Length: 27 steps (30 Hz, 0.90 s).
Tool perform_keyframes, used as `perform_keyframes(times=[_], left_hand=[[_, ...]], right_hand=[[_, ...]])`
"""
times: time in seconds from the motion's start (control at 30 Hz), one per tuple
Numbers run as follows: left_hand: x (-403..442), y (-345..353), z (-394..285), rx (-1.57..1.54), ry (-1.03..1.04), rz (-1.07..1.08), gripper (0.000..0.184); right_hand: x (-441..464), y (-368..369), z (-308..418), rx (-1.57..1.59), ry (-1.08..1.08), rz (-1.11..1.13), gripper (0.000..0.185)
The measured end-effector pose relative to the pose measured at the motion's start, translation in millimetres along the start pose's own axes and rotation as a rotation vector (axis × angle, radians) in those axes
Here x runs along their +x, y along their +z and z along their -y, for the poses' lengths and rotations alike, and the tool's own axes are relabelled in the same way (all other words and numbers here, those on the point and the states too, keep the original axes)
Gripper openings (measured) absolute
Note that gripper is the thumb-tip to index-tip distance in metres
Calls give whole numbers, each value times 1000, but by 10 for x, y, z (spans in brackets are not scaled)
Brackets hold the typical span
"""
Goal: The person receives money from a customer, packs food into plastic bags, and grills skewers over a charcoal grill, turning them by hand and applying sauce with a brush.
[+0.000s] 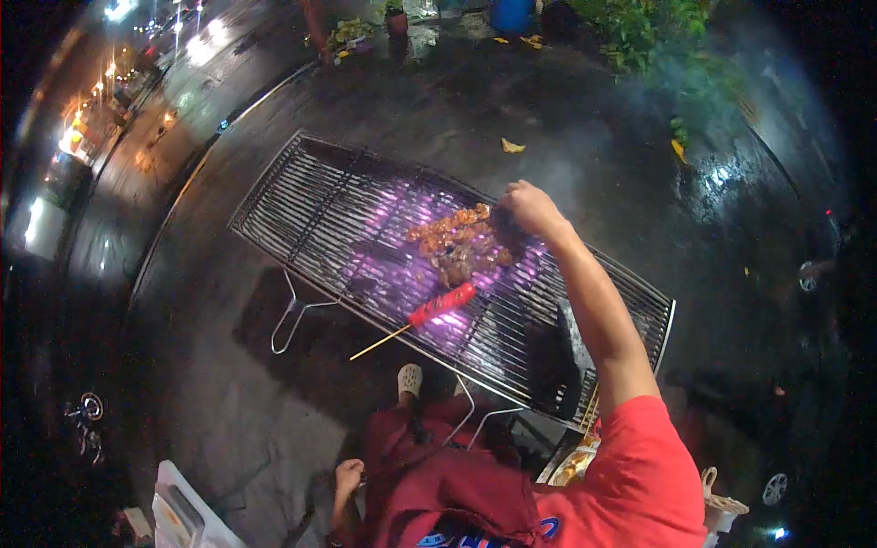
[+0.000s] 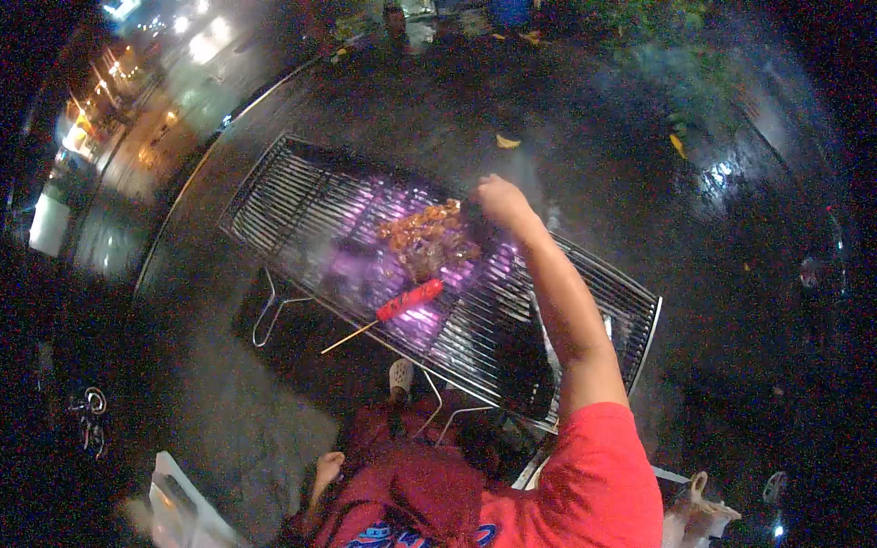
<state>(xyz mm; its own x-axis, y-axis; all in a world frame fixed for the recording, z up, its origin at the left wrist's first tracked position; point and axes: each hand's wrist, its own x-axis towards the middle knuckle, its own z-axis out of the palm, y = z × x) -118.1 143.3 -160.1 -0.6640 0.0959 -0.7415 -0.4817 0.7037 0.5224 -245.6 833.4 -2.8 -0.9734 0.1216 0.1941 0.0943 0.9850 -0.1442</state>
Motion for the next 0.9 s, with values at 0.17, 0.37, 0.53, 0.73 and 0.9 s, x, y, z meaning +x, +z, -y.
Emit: perform_keyframes(times=[0.17, 0.37, 0.53, 0.73, 0.9], left_hand=[[73, -137, -232, 140, 61, 38, 14], [404, -128, -1076, 469, 338, 385, 16], [307, 55, -2073, 715, 549, 655, 19], [-285, 328, -2683, 932, 778, 920, 22], [-1035, 604, -2728, 1096, 895, 1073, 26]], right_hand=[[-155, -359, 258, -79, 264, 41, 24], [-1420, -999, 1794, 732, 603, -794, 20], [-2926, -1486, 2752, 578, 1278, -580, 24], [-5943, -2136, 2971, -770, 1727, -991, 43], [-7358, -2246, 3133, -673, 2190, -687, 86]])
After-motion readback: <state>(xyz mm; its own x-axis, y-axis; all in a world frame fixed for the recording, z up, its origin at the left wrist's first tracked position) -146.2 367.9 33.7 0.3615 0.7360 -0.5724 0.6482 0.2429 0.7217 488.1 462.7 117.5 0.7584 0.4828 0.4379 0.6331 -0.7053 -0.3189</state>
